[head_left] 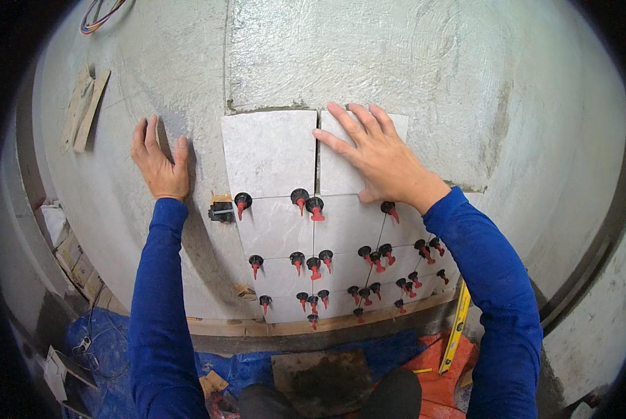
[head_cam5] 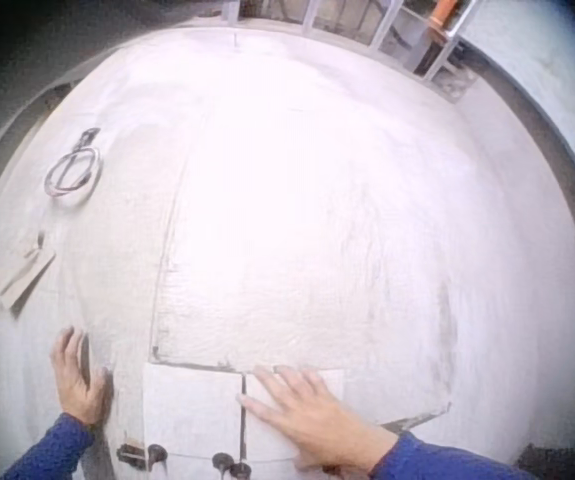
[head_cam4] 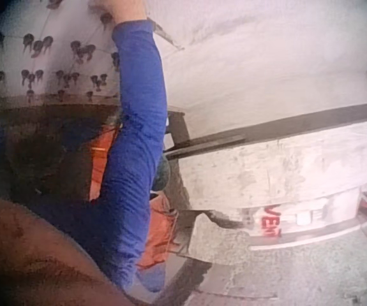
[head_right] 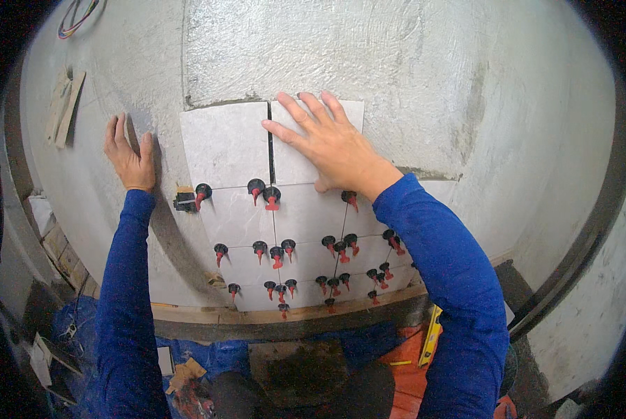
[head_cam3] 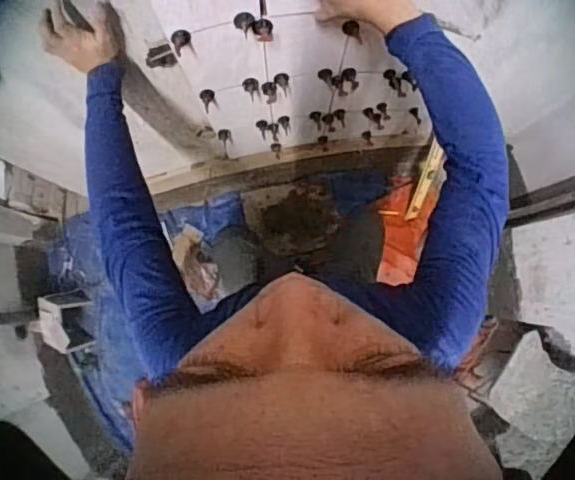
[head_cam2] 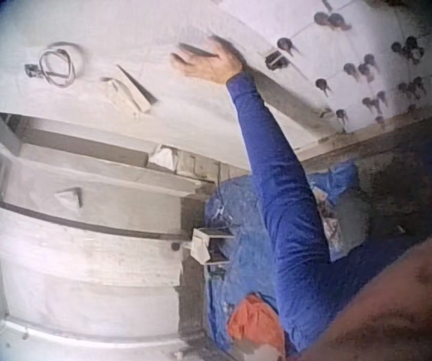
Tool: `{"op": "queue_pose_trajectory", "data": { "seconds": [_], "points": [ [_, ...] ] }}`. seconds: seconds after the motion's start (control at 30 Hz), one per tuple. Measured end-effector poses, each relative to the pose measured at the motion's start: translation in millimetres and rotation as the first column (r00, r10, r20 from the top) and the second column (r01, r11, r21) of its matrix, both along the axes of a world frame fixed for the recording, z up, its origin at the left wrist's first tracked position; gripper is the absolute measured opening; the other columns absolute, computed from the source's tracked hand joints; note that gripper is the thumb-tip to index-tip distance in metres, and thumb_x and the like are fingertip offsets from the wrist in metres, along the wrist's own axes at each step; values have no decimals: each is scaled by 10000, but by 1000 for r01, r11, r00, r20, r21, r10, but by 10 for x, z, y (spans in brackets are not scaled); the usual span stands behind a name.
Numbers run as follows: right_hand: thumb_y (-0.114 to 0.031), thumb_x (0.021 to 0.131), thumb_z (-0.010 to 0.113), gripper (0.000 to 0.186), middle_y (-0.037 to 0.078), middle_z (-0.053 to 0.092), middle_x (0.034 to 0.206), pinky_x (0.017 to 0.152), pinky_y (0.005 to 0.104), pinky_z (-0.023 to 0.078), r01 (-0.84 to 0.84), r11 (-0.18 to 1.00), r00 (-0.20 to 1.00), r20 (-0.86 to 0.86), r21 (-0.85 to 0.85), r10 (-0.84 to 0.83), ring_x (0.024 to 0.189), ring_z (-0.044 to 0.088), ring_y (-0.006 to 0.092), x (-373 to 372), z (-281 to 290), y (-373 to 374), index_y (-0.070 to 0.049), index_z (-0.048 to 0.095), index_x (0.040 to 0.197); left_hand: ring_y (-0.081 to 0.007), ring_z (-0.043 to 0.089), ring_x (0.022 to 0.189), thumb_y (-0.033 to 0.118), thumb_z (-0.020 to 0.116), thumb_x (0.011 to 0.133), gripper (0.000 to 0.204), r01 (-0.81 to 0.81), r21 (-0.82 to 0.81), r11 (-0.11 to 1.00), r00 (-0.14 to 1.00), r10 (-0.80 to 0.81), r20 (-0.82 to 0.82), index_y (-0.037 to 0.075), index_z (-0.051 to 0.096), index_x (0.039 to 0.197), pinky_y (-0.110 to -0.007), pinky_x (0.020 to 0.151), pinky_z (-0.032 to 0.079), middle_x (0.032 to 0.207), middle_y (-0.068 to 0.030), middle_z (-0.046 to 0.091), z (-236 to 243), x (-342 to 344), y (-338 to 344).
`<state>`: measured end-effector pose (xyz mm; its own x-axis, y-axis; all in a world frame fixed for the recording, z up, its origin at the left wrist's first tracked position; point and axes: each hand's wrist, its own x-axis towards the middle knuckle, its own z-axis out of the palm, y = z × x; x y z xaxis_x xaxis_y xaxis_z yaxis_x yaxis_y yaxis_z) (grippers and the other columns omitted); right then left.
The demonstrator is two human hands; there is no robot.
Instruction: The person applies adhesive to a white tile using a notched trowel, then places the tile onto a wall section that already has several tiles installed with leveling clips. The person taps the tile with a rubber mallet and inserts additional leveling clips to secure the tile in place.
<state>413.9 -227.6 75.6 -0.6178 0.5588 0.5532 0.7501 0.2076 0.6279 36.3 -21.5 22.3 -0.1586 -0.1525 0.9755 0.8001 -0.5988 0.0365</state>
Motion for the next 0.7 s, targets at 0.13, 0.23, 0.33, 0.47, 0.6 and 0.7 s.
{"op": "queue_pose_trajectory", "data": {
  "seconds": [0.13,0.23,0.33,0.47,0.6,0.7],
  "points": [
    [-216,380,1017,1438,160,256,1748,1298,555,251,-1,1000,1000,-2,0,1,1535,339,399,4,12,10,-288,364,1660,-410,345,1511,510,665,986,735,-4,17,1000,1000,4,-1,125,474,1582,-534,1261,275,1629,-207,398,-5,4,8],
    [-238,370,1047,1487,149,248,1753,1291,574,254,-11,1000,1000,-13,0,11,1540,348,392,12,11,15,-298,331,1672,-409,349,1510,509,666,985,732,-4,17,1000,1000,4,6,123,479,1578,-534,1262,275,1629,-207,399,-7,9,9],
    [-245,367,1047,1496,151,251,1752,1285,571,263,-16,1000,1000,-15,9,16,1536,354,387,21,-1,18,-279,325,1676,-410,351,1509,493,668,982,728,-6,14,1000,1000,6,8,115,480,1575,-529,1261,277,1629,-206,400,-9,16,-5],
    [-259,372,1047,1497,151,257,1750,1274,567,277,-22,999,1000,-5,28,22,1526,366,382,42,-15,23,-267,318,1680,-409,357,1508,462,674,973,717,-11,4,1000,1000,11,13,105,487,1566,-521,1258,283,1629,-205,401,-12,40,-25],
    [-276,366,1045,1508,150,267,1746,1269,569,281,-36,999,999,-4,32,36,1518,374,381,61,-16,37,-268,310,1682,-409,370,1499,432,688,966,716,-2,18,1000,1000,2,10,104,479,1568,-519,1251,293,1625,-203,412,-6,42,-18],
    [-277,357,1039,1511,149,278,1741,1272,570,279,-28,999,1000,3,44,28,1518,373,381,61,-19,45,-268,312,1681,-408,377,1493,423,691,970,711,-28,23,999,1000,28,7,102,478,1567,-518,1247,297,1620,-203,422,-8,31,-1]
  ]
}}
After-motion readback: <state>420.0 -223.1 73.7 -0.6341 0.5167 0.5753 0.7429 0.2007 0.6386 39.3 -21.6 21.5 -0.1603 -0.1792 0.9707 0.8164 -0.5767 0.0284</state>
